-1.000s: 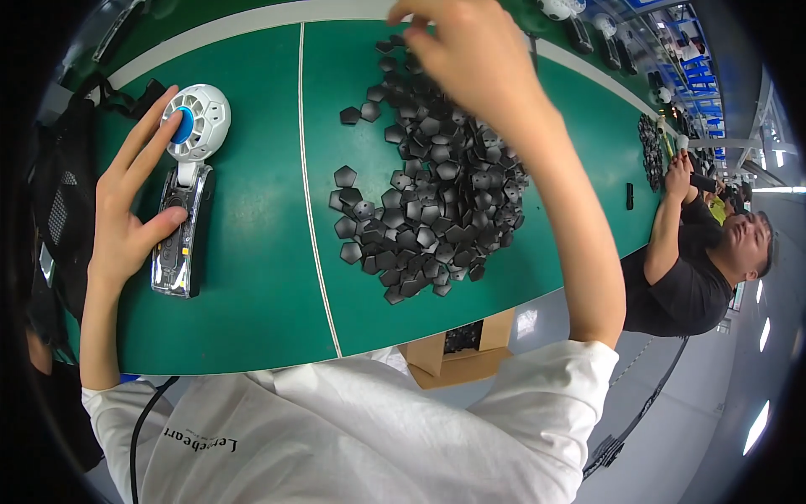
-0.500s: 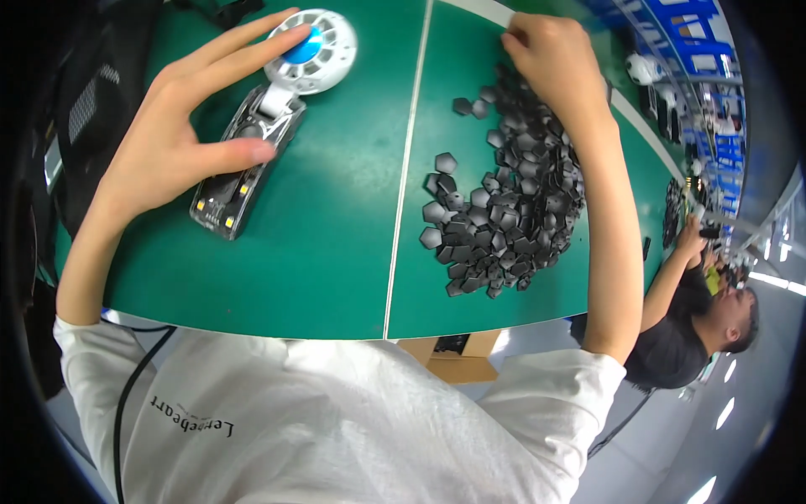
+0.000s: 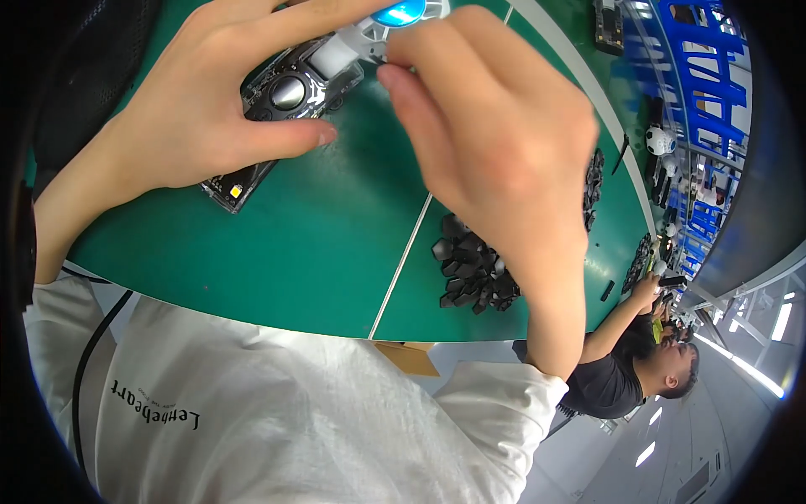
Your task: Assembling a spherical electronic device by attaching small black plastic panels to a frame.
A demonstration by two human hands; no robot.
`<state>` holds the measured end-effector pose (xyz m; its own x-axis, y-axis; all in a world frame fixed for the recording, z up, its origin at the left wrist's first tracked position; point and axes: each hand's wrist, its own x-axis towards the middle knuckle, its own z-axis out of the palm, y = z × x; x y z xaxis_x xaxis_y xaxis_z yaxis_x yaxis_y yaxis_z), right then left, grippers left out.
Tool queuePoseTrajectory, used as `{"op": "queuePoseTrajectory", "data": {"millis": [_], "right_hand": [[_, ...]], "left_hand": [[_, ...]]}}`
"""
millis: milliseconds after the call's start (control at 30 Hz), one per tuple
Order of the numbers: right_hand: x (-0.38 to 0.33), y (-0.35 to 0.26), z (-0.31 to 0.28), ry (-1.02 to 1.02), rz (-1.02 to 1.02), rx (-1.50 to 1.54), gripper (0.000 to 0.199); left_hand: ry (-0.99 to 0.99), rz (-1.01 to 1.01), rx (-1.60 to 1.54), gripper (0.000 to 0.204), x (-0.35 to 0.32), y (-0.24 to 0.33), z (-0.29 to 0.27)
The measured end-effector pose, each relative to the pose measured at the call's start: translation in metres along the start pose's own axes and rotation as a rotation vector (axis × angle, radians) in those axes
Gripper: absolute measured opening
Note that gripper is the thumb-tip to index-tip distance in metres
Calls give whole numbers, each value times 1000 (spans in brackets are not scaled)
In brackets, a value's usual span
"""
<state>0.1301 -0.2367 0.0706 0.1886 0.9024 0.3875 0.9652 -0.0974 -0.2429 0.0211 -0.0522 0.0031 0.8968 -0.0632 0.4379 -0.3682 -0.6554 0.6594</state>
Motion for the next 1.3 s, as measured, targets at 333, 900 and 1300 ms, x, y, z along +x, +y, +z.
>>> {"op": "queuePoseTrajectory", "data": {"millis": [333,900,1300], "right_hand": [[6,0,18,60,-179,-350,16],[-4,27,32,183,343,441,42],[-5,33,26,56,580,480,57]], "left_hand": [[-69,-445,-191,36,16,18,-19],[-198,-238,-184,47,72,4,6],[-219,-368,6,43,58,14,-6]]}}
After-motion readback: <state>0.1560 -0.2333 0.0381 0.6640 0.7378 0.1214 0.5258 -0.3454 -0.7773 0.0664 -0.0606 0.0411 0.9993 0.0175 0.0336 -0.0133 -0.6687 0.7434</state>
